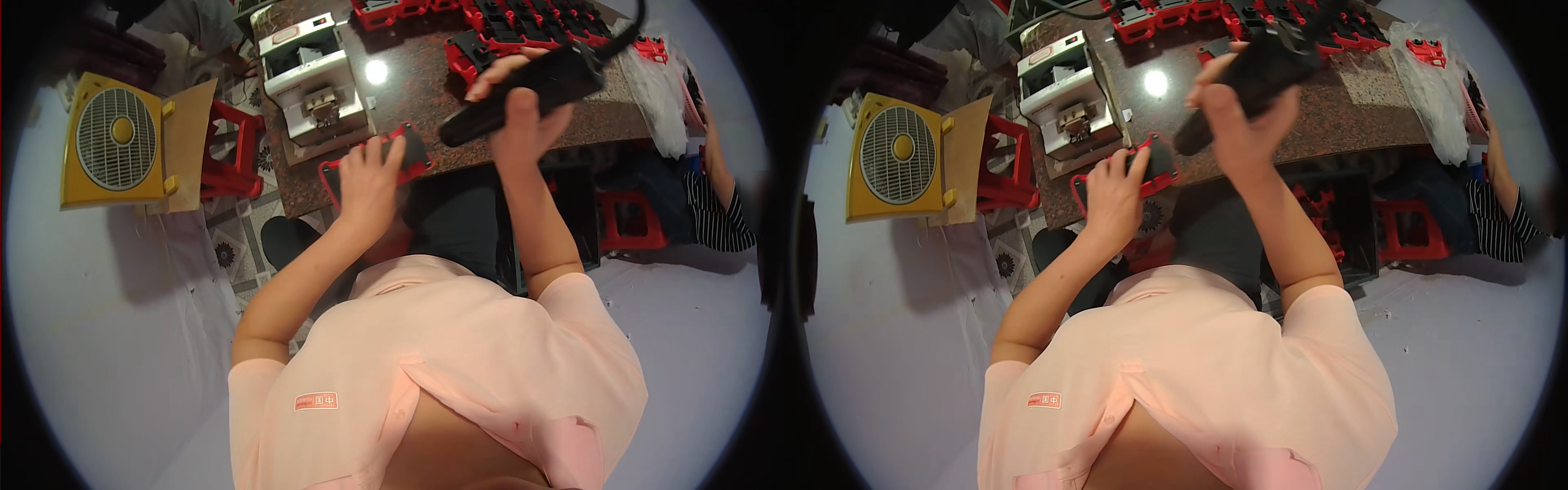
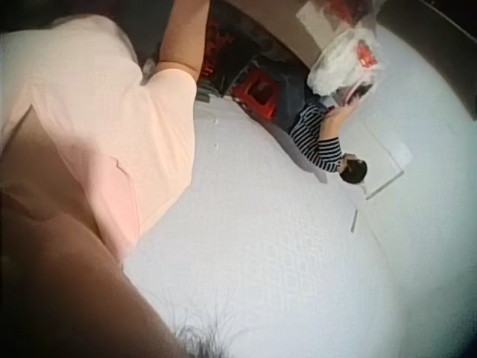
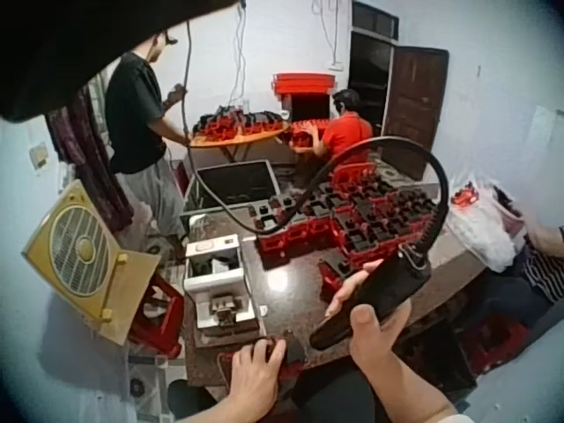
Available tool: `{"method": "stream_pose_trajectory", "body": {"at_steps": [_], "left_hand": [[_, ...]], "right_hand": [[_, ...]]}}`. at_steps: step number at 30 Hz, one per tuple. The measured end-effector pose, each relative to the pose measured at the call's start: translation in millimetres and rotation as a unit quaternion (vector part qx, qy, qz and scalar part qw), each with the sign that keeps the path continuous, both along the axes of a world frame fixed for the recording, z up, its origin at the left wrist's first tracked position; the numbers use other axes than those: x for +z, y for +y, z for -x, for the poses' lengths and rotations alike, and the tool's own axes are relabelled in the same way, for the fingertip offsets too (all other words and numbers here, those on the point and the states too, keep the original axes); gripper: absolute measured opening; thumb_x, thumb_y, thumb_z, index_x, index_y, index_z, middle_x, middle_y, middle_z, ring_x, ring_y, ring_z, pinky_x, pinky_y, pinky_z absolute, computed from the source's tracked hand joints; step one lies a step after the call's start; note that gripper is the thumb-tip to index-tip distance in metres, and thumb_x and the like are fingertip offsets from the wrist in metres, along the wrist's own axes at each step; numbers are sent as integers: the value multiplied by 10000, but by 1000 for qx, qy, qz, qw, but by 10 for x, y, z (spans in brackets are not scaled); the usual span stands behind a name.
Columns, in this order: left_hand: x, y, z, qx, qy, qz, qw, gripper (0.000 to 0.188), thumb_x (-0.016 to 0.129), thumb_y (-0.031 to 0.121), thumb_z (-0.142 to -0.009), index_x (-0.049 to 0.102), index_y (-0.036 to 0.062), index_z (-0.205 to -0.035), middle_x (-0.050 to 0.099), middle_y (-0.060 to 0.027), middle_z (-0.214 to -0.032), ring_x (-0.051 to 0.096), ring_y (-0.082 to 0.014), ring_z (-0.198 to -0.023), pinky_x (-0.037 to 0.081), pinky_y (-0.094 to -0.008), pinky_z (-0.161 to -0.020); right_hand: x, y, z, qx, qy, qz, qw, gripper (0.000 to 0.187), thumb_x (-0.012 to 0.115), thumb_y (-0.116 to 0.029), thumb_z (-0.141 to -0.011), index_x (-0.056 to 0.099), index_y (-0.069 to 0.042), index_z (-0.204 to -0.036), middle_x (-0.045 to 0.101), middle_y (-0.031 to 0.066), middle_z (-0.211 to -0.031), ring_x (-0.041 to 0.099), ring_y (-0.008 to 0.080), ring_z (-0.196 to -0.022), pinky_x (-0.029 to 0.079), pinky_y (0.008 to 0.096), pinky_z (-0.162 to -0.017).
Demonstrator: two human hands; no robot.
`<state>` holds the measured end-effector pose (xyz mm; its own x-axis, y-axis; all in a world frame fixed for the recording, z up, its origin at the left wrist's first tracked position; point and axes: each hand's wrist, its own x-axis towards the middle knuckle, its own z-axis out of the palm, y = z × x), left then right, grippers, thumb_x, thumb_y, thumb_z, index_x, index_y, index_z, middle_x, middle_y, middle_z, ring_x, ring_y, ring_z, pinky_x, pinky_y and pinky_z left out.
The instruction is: The recorder uses an electric screwdriver to secure components inside red and black plastic housings, then organizes them on a table.
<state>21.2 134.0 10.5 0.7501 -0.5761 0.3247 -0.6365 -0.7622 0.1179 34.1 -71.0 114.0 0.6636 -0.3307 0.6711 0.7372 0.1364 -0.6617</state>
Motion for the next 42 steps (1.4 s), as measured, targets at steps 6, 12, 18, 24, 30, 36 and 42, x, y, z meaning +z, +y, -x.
{"method": "stream_pose_trajectory", "body": {"at_steps": [6,12,18,24,30,36,42], "left_hand": [[53,-948,-789,7,30,-15,999,720,792,223,-754,457,88,-1377,532,-195,-1235,538,-396,-1062,479,-502,-826],[168,-1600,-1108,69,-138,-64,986,703,752,430,-847,457,60,-1365,484,-203,-1349,444,-427,-1244,433,-611,-928],[-92,-2205,-1080,-138,-121,21,983,397,756,294,-790,592,65,-1070,564,-99,-1071,535,-286,-1060,412,-421,-866],[44,-1322,-630,-298,-53,8,953,236,605,128,-826,587,88,-1058,572,-87,-1051,556,-266,-1042,429,-398,-917],[368,263,-505,-283,26,-93,954,336,622,84,-791,586,129,-1122,578,-73,-1162,508,-289,-1273,349,-459,-1140],[516,1208,-414,-147,-25,-118,982,480,664,30,-761,612,117,-1230,573,-75,-1356,452,-312,-1367,344,-475,-1151],[273,723,-165,-40,12,125,991,583,800,189,-730,589,90,-1264,493,-189,-1419,448,-409,-1323,394,-528,-1077]], "right_hand": [[144,-696,322,-142,-18,8,990,670,758,-433,-901,438,21,-1276,622,149,-908,627,231,-727,560,380,-635],[139,-1113,606,-200,-20,6,980,666,764,-441,-894,445,15,-1259,622,147,-901,620,236,-717,550,384,-633],[140,-1134,577,-192,-30,-5,981,610,751,-343,-921,425,29,-1277,627,158,-901,625,213,-710,572,368,-637],[236,-1012,530,-172,-38,0,984,626,764,-357,-910,432,37,-1267,628,151,-893,628,212,-707,572,368,-624],[278,-327,-20,-68,-54,-3,996,605,720,-397,-937,430,19,-1268,621,144,-890,627,230,-726,559,401,-671],[43,898,-771,59,-111,42,991,345,708,-65,-930,453,-15,-1156,659,77,-881,631,127,-716,543,274,-652],[-360,1537,-1118,16,-24,68,997,562,911,-262,-772,498,-21,-1068,646,12,-836,599,69,-727,520,247,-648]]}}
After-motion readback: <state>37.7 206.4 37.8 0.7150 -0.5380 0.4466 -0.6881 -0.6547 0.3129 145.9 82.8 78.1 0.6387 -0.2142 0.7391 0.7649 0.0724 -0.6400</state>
